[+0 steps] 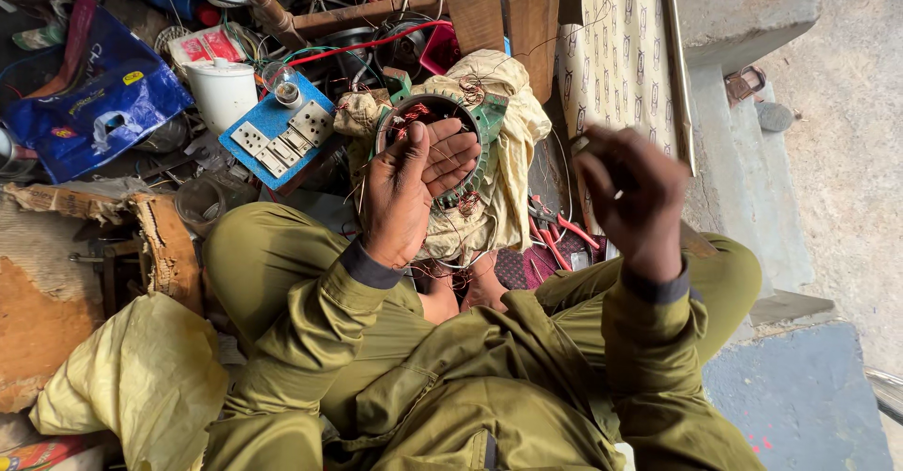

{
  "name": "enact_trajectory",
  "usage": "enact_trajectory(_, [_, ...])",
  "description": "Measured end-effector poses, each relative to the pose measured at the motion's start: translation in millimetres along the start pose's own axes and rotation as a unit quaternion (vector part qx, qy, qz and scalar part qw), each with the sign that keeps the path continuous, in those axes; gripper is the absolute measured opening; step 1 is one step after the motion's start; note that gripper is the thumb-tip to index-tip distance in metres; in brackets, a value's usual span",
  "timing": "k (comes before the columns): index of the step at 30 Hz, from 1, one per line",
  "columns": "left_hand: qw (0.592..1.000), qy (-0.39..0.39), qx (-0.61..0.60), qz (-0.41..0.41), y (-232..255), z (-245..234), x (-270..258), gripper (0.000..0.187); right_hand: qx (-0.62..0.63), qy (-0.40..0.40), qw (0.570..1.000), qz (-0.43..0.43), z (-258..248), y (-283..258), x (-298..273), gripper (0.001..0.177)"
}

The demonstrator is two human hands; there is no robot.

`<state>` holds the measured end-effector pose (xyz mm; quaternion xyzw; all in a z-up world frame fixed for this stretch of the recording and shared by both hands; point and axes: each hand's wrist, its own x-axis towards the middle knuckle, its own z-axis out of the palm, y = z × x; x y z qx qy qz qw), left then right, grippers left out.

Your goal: The person sits on the floor and repairs an electrical motor stator by hand. They use pliers to cut and strip wires, then connect and test the windings using a small blue testing device.

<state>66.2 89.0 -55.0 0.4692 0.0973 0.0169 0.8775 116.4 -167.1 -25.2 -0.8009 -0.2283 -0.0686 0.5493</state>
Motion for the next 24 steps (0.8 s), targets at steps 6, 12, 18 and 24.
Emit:
enact_trajectory(6, [0.984, -0.082, 0.155, 0.033, -14, 0, 2, 0.043, 0.036, -0.196, 0.979, -0.051, 27, -39, -5, 0.025])
enact_trajectory(12, [0.866, -0.147, 0.433, 0.201, -14, 19, -8, 0.077, 0.336, -0.189, 0.905, 0.182, 34, -23, -17, 0.059])
enact_trajectory(18, [0.838, -0.174, 0.467, 0.223, -20, 17, -4, 0.072, 0.27, -0.133, 0.938, 0.173, 38, 15, -35, 0.033])
enact_trajectory(24, [0.861, -0.217, 0.423, 0.182, -21, 15, 9, 0.013, 0.298, -0.071, 0.921, 0.24, 27, 29, -35, 0.034])
